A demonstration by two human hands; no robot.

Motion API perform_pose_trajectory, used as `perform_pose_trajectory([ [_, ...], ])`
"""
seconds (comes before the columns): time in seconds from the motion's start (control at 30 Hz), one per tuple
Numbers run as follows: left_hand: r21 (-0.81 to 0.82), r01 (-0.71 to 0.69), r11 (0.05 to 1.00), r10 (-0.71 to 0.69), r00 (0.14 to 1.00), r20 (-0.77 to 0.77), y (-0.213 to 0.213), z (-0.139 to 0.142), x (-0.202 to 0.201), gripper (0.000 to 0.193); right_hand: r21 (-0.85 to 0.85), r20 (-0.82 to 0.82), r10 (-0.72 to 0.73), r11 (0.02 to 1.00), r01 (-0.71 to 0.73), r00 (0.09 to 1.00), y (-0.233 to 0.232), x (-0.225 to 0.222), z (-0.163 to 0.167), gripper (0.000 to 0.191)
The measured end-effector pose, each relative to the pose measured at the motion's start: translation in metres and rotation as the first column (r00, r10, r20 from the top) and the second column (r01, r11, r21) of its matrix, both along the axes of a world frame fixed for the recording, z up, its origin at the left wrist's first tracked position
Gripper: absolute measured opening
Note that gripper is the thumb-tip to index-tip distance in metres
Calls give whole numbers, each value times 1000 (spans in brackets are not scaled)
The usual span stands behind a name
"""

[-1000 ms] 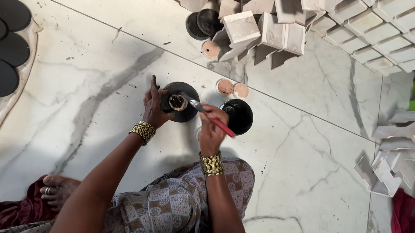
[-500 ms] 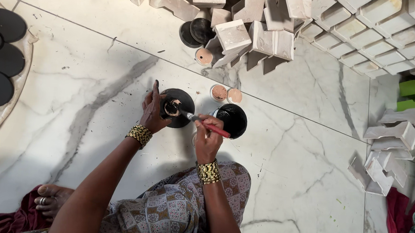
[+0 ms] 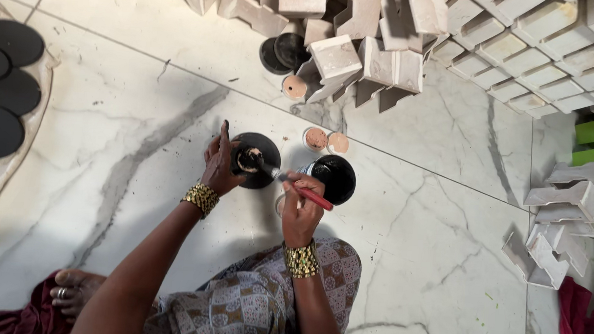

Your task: The person sits on the floor and paints wooden candle holders black with a brush, dipping the brush into an open paint can and rotating each piece to coat it, then sets finished pieces onto a growing pile of painted holders.

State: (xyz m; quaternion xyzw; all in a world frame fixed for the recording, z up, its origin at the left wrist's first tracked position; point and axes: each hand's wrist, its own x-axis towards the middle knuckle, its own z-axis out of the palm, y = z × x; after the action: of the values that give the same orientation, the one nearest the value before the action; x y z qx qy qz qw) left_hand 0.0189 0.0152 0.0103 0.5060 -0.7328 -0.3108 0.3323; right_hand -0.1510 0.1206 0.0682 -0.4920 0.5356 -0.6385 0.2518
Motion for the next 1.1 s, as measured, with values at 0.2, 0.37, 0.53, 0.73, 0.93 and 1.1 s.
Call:
perform_pose_trajectory([
  [0.2,29,-41,999,41,999,-12,1,-3,-5,149,-89,13,170,982,-169,985,-18,11,-10,21],
  [0.37,25,-89,996,90,993,-72,3,-4,-7,149,-10,-37,68,998,-69,997,-12,6,-15,20],
  [0.53,43,-87,995,90,993,-74,2,-4,-4,153,-92,80,31,995,-23,996,-12,5,-19,20],
  [0.73,53,-89,995,90,996,-22,1,-5,-6,155,-87,144,174,983,-163,974,-20,11,-23,23],
  [0.93,61,-62,996,64,998,-23,3,-3,-3,151,31,144,76,996,-82,987,0,1,-17,24],
  [1.1,43,57,997,-58,998,26,-3,4,2,153,-174,167,-51,981,80,985,23,-12,-3,30],
])
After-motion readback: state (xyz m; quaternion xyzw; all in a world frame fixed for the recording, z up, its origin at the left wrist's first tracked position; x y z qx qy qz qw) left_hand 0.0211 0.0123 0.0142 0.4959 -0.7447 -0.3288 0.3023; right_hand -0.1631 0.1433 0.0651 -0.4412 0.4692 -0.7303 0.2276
